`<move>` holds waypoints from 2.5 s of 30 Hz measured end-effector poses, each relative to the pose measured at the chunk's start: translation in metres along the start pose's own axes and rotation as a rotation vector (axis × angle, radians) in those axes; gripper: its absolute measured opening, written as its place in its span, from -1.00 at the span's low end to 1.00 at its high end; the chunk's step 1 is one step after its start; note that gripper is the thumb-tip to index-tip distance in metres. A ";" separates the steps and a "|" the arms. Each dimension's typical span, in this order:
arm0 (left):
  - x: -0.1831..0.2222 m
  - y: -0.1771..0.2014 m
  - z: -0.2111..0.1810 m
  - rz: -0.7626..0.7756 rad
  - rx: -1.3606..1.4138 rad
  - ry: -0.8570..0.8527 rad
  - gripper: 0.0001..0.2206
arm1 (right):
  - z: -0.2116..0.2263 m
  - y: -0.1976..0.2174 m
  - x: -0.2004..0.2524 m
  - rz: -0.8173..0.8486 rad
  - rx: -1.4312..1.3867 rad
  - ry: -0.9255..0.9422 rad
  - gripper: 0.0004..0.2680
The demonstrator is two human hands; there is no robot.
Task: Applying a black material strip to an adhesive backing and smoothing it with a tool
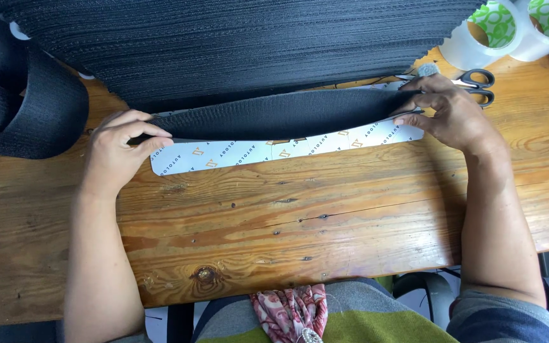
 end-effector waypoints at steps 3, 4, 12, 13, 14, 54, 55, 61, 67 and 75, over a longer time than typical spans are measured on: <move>-0.001 0.004 -0.003 -0.064 -0.069 -0.058 -0.86 | 0.013 -0.002 -0.002 0.001 -0.025 -0.002 -0.88; -0.001 0.004 -0.004 -0.062 -0.069 -0.058 -0.86 | 0.015 -0.002 -0.003 0.001 -0.026 -0.003 -0.88; -0.004 0.007 -0.008 -0.097 -0.193 -0.126 -0.85 | 0.010 -0.005 -0.005 0.011 -0.066 -0.124 -0.84; -0.004 0.006 -0.008 -0.096 -0.193 -0.123 -0.85 | 0.010 -0.005 -0.005 0.014 -0.067 -0.125 -0.84; -0.004 0.006 -0.007 -0.110 -0.196 -0.131 -0.84 | 0.010 -0.006 -0.006 0.010 -0.042 -0.093 -0.84; -0.002 0.015 -0.003 -0.199 -0.139 -0.186 -0.86 | 0.022 -0.005 -0.002 -0.035 -0.014 -0.160 -0.86; -0.002 0.015 -0.003 -0.197 -0.138 -0.187 -0.86 | 0.019 -0.007 -0.002 -0.035 -0.015 -0.163 -0.86; 0.000 0.021 -0.002 -0.188 -0.077 -0.152 -0.87 | 0.009 -0.007 -0.004 -0.039 -0.016 -0.040 -0.86; 0.002 0.020 0.003 -0.009 -0.046 -0.046 -0.81 | 0.014 -0.004 -0.003 0.016 -0.088 -0.013 -0.85; 0.000 0.013 0.009 -0.132 -0.002 -0.075 -0.81 | 0.004 -0.002 -0.006 -0.007 0.130 -0.007 -0.85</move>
Point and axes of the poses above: each hand's wrist, its own x-axis away from the middle knuckle, its own y-axis out of the back of the hand, z = x × y, the point moved 1 cm from there along -x, towards the middle knuckle, and after that the axes turned 15 degrees about -x, right-handed, at the moved point
